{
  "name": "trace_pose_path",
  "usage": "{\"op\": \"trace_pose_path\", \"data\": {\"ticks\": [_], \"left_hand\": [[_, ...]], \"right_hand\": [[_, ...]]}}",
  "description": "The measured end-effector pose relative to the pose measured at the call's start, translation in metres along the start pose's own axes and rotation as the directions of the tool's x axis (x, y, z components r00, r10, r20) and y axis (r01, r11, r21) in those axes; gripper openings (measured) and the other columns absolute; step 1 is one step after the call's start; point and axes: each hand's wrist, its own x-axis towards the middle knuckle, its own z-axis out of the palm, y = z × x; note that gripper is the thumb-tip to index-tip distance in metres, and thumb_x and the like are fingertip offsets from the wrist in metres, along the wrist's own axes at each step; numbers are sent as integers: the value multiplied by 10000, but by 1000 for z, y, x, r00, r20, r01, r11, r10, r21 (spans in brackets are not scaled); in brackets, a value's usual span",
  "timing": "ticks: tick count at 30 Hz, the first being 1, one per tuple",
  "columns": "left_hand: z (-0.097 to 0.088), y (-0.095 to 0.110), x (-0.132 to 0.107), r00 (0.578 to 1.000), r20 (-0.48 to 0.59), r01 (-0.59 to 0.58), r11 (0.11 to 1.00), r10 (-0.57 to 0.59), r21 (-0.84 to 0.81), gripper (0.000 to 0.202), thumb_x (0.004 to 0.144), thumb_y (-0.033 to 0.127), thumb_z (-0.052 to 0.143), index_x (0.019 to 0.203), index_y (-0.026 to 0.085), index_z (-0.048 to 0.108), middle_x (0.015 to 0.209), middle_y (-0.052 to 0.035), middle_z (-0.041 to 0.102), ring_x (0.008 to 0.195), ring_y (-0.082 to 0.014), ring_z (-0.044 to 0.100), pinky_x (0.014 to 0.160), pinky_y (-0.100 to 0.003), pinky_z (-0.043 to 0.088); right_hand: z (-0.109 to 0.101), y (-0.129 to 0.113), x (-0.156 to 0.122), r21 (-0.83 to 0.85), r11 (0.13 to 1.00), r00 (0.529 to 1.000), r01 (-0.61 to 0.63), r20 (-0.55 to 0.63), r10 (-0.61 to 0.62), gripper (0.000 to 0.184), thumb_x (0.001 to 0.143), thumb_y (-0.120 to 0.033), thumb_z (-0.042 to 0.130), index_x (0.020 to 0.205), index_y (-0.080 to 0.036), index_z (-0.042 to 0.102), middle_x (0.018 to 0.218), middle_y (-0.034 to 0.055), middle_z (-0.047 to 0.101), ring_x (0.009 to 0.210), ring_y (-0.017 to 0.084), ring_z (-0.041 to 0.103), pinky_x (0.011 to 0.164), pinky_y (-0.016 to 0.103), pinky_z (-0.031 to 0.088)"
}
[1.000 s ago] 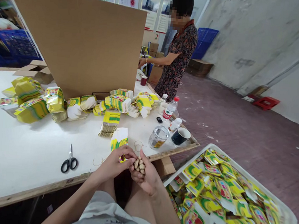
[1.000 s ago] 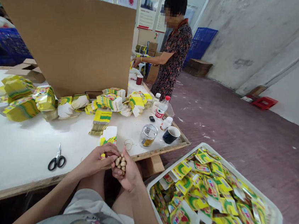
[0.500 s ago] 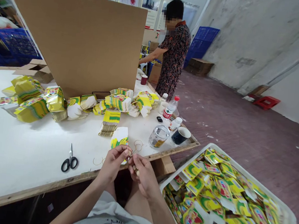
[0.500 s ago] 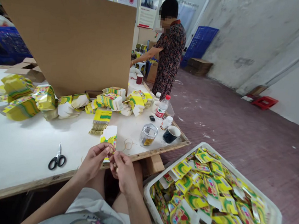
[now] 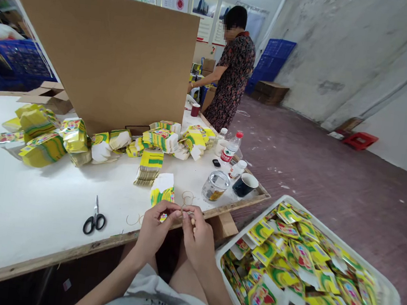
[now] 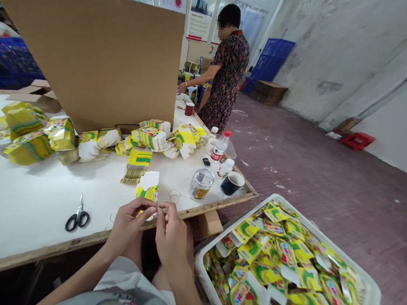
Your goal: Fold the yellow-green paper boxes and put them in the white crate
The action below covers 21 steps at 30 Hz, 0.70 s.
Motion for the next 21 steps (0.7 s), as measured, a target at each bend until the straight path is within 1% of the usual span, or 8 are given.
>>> {"op": "trace_pose_path", "data": {"ticks": [2,4,6,8,11,16,18,21], "left_hand": [[2,-1,-2,1000,6,-26,999,26,29,90,811,270,695,822,193,740,809,-40,734,793,-188,662,775,-288,504],[4,-1,-3,999,17,-32,999,31,29,99,824,259,672,837,200,751,841,-47,746,823,-196,672,782,-293,512],[5,0,-4,1000,31,-3,1000,2,15,111,821,255,667,862,201,756,872,-55,758,836,-203,683,786,-302,523],[6,1,-4,998,39,53,999,-53,3,109,796,243,683,864,193,752,864,-60,766,809,-206,695,768,-307,535],[7,1,-2,993,37,114,993,-114,-2,78,755,216,698,810,183,742,788,-52,767,718,-197,697,708,-299,540],[10,-4,3,990,10,140,990,-140,-15,37,686,157,691,701,177,718,657,-19,736,616,-180,668,606,-274,515],[13,-7,5,988,-12,152,988,-152,-24,61,661,129,674,678,176,709,623,-5,720,594,-171,652,585,-264,500],[18,-12,8,985,-50,165,985,-167,-46,90,635,105,657,663,176,705,602,9,702,579,-158,627,584,-259,486]], "right_hand": [[-2,0,0,-57,998,1000,24,1,-24,188,969,-328,438,1005,-232,596,846,50,726,688,196,674,610,257,414],[-3,0,0,-100,994,999,42,-1,-42,188,966,-309,430,991,-233,601,834,55,736,700,208,687,612,262,419],[-3,1,0,-132,990,999,43,-3,-43,193,964,-306,424,963,-230,601,804,57,736,693,213,691,614,267,424],[-2,4,-1,-164,986,999,40,1,-40,200,965,-305,415,953,-226,599,791,64,734,693,221,693,616,272,427],[2,11,-2,-184,982,999,41,-13,-44,196,961,-304,424,964,-231,606,799,71,733,693,224,690,619,274,426],[13,24,-5,-76,997,994,22,-109,-30,150,921,-338,519,925,-241,633,779,75,723,688,219,670,612,258,419],[17,26,-4,-105,994,992,32,-115,-44,144,923,-310,504,925,-234,626,782,79,720,689,222,671,614,261,419],[20,27,-2,-190,980,990,61,-110,-83,163,929,-251,452,958,-210,607,832,101,727,725,236,684,627,275,429]]}}
